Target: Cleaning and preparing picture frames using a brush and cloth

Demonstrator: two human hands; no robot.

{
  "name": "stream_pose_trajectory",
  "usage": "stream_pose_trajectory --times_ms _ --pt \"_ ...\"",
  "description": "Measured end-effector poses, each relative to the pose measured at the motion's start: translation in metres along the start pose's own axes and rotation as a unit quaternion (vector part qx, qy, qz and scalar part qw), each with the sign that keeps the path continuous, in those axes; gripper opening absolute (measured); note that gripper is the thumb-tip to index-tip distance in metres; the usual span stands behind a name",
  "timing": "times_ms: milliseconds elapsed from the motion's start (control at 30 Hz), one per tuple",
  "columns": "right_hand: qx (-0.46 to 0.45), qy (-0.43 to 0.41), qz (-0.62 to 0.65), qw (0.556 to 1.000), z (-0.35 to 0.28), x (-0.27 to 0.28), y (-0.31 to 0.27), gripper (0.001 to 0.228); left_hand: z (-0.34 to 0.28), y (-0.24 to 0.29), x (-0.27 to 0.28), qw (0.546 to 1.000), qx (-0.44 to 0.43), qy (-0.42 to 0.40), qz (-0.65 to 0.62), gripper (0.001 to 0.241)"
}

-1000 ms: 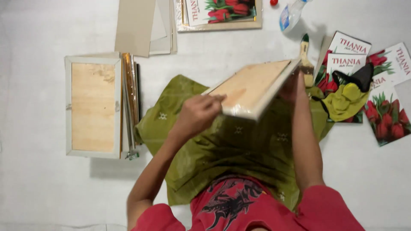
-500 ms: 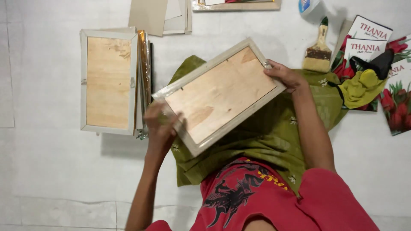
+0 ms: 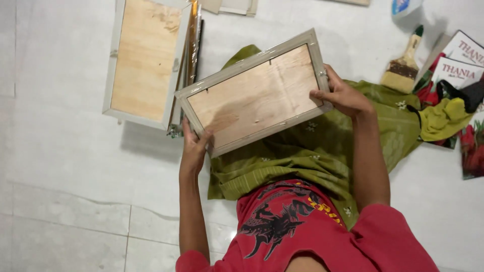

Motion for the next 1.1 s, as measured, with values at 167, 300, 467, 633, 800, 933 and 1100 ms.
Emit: stream_pose_trajectory --times_ms 167,300,467,633,800,933,1100 --pt "0.006 0.012 -0.042 0.999 0.016 0.000 0.035 0.070 0.002 -0.002 0.010 0.999 0.032 0.028 0.004 0.113" --pt "0.002 0.051 -0.197 0.979 0.019 -0.032 -0.010 0.067 0.003 -0.007 0.019 0.996 -0.031 0.072 -0.052 0.087" --pt "-0.006 0.065 -0.261 0.963 0.054 -0.060 -0.039 0.071 -0.003 0.025 0.021 0.989 -0.071 0.125 -0.041 0.088" --pt "0.056 0.049 -0.311 0.948 0.129 -0.093 -0.076 0.072 -0.005 0.055 0.058 0.972 -0.135 0.183 0.061 0.059" --pt "0.137 0.028 -0.419 0.897 0.244 -0.156 -0.105 0.058 0.002 0.093 0.090 0.930 -0.074 0.291 0.212 0.047" --pt "0.190 0.062 -0.433 0.879 0.320 -0.217 -0.113 0.035 0.031 0.087 0.132 0.895 -0.104 0.326 0.286 0.053" --pt "0.246 0.087 -0.485 0.835 0.357 -0.254 -0.109 0.048 0.050 0.087 0.152 0.861 -0.066 0.339 0.374 0.056"
Point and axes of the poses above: each hand's wrist, its own z-axis towards the middle knuckle, its own x-axis out of the back of the hand, y = z × x, the point moved 4 cm from there along z, towards the middle knuckle, and after that the axes turned 9 degrees about -z, right-handed, at the moved point
